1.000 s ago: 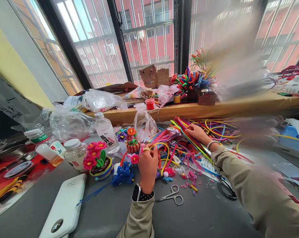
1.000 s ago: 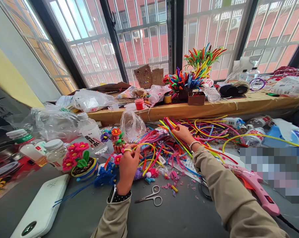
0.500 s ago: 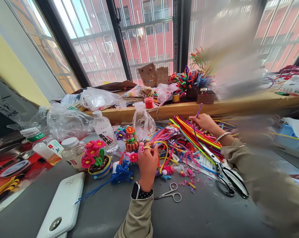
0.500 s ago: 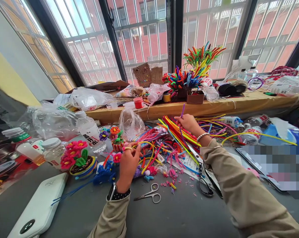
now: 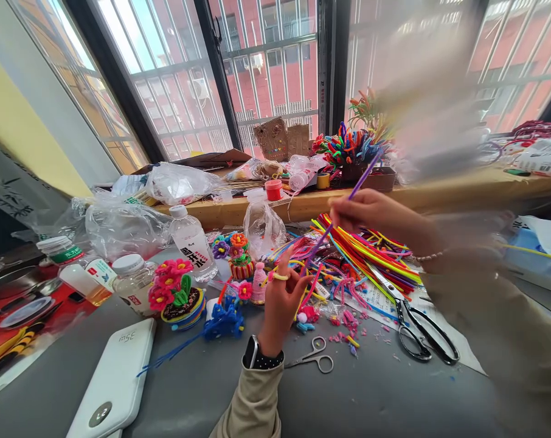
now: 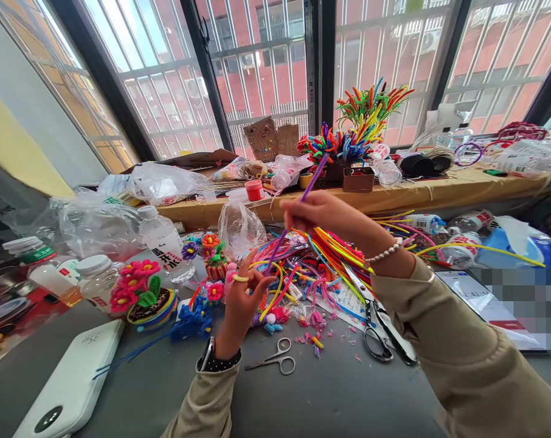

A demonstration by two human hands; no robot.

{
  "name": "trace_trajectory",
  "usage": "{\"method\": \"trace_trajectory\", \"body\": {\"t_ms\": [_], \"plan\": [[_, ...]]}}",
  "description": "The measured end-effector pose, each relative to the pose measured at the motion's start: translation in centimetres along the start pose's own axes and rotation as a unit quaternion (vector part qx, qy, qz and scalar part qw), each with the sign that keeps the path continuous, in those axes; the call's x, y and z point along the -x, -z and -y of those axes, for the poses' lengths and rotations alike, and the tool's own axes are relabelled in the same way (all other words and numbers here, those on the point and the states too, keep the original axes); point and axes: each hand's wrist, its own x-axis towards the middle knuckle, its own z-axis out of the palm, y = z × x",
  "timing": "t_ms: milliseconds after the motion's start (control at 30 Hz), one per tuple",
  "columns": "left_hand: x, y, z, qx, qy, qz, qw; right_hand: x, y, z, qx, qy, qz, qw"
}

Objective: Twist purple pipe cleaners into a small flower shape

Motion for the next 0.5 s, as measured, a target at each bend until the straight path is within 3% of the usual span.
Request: {"method": "trace_trajectory", "body": {"t_ms": [67, 100, 200, 267, 300, 333, 367, 500], "plan": [[0.2, -0.2, 0.0, -0.006, -0.023, 0.010, 1.000, 0.4, -1.3, 1.0, 0.013, 0.002, 0.130, 0.991], [0.2, -0.3, 0.0, -0.010, -0.030, 0.016, 0.999, 0.4, -1.8, 1.3, 0.011, 0.009, 0.164, 0.986], [0.4, -0.5, 0.2, 0.011, -0.022, 0.027, 0.999, -0.3, -1.7, 0.0, 0.005, 0.037, 0.182, 0.983], [0.4, -0.5, 0.3, 0.048, 0.004, 0.011, 0.999, -1.3, -0.5, -2.8, 0.053, 0.019, 0.137, 0.989], [0.4, -0.4, 0.3, 0.065, 0.018, -0.004, 0.998, -1.7, 0.3, -4.7, 0.111, -0.015, 0.082, 0.990], [0.4, -0.4, 0.3, 0.076, 0.030, -0.022, 0.996, -2.1, 1.2, -6.9, 0.199, -0.076, 0.002, 0.977], [0.4, -0.3, 0.3, 0.082, 0.038, -0.042, 0.995, -2.2, 2.0, -9.1, 0.302, -0.156, -0.087, 0.936], [0.5, -0.1, 0.2, 0.070, 0.045, -0.098, 0.992, -1.5, 4.1, -16.7, 0.395, -0.254, -0.169, 0.867]]}}
